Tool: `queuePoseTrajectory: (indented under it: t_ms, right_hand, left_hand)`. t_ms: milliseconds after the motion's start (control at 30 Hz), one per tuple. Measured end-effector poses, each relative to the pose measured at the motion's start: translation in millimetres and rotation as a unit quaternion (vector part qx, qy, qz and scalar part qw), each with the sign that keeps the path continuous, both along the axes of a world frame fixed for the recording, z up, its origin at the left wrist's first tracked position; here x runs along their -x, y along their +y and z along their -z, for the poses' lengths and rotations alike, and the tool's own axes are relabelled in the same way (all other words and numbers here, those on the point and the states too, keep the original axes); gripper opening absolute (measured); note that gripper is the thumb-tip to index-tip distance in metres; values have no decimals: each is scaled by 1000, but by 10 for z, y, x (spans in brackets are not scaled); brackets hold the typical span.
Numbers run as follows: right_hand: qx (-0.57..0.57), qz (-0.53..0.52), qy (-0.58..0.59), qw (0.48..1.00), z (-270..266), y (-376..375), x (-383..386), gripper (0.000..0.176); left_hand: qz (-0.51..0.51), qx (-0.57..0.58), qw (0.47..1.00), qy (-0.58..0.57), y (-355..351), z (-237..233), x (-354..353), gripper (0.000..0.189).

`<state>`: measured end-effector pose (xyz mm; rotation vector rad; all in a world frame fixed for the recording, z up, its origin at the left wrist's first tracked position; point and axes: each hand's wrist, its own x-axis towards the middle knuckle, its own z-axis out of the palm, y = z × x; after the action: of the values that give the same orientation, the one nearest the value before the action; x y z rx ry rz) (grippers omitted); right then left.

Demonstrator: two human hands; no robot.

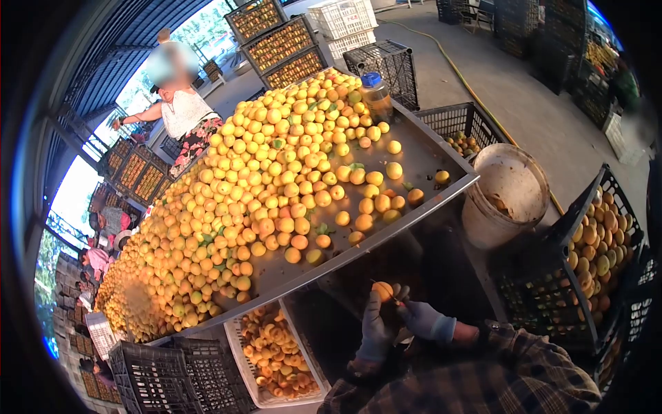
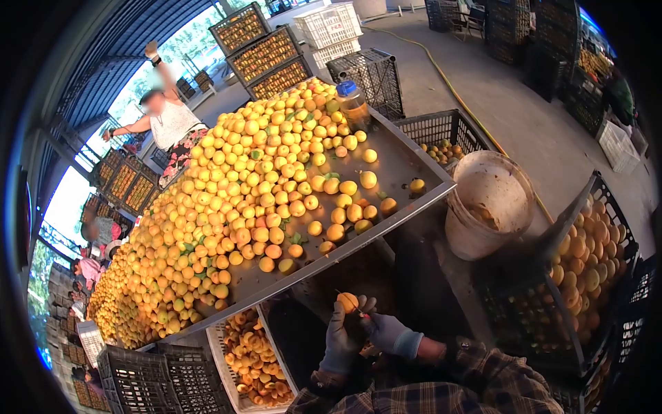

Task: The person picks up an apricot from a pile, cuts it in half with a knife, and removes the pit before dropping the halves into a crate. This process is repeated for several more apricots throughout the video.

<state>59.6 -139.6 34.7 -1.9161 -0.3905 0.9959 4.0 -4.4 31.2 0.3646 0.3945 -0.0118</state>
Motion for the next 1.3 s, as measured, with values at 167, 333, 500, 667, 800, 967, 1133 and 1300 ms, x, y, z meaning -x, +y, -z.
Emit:
queuePoseTrajectory:
  t_ms: [167,333,500,667,800,967,1133,1300]
  right_hand:
    - [-78,42,8,996,50,-30,-54,36]
    - [-37,-2,18,999,105,-86,-47,43]
    - [-35,22,-28,999,285,-79,39,49]
    - [-53,19,-52,997,282,-98,-9,48]
    - [-40,8,-42,998,257,-104,36,45]
    - [-33,27,-80,996,219,-70,65,42]
    - [-38,11,-89,995,242,-39,11,42]
    - [-17,-4,-73,997,219,-86,39,42]
  left_hand:
    - [60,-212,975,10,152,44,15,38]
    - [15,-150,989,-2,156,-7,-21,35]
    - [16,-22,999,27,33,-70,-24,33]
    - [26,-225,974,-16,82,221,-40,36]
    - [19,-116,993,24,71,215,-4,41]
    - [37,-36,999,-3,-62,123,-9,43]
    - [10,-34,999,31,57,244,-26,44]
    - [-26,-55,997,53,51,276,-7,40]
